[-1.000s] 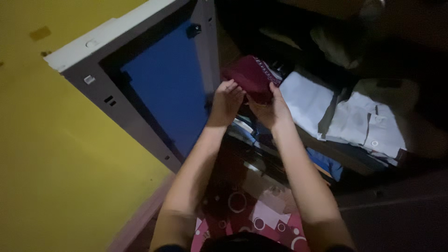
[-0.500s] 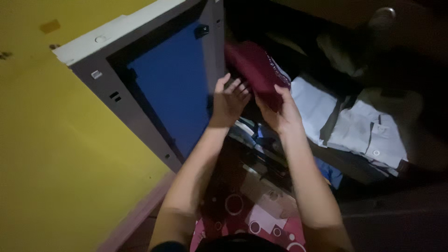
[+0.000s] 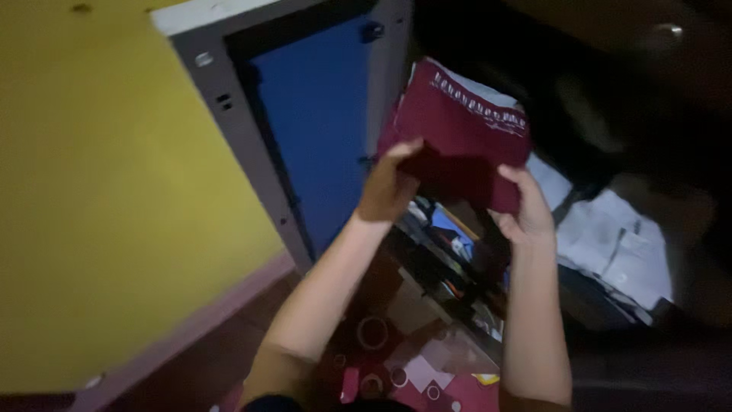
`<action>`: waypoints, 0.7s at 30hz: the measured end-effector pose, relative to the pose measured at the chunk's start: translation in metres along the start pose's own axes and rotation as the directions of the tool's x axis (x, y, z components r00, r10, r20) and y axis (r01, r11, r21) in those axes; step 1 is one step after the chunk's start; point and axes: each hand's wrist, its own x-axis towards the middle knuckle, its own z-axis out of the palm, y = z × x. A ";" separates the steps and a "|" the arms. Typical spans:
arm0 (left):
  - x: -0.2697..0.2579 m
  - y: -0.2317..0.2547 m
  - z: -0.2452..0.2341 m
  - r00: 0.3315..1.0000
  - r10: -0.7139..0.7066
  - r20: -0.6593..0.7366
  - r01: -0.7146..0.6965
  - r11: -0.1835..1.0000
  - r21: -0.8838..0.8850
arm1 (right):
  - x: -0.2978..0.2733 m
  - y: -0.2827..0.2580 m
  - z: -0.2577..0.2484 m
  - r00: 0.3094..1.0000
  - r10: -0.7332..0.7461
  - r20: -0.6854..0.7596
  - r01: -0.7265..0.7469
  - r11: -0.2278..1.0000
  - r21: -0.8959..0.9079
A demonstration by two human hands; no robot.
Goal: The person repeatedly takes folded clothes from a wardrobe and places them onto a table. The person handles various garments including shirts and pants, moving them one by one from the wardrobe shelves to a growing pile on the table.
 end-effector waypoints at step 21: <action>-0.394 0.135 0.058 0.752 0.363 -0.551 -0.124 0.898 0.421 | -0.138 0.159 0.177 0.739 0.626 0.249 -0.484 0.751 -0.449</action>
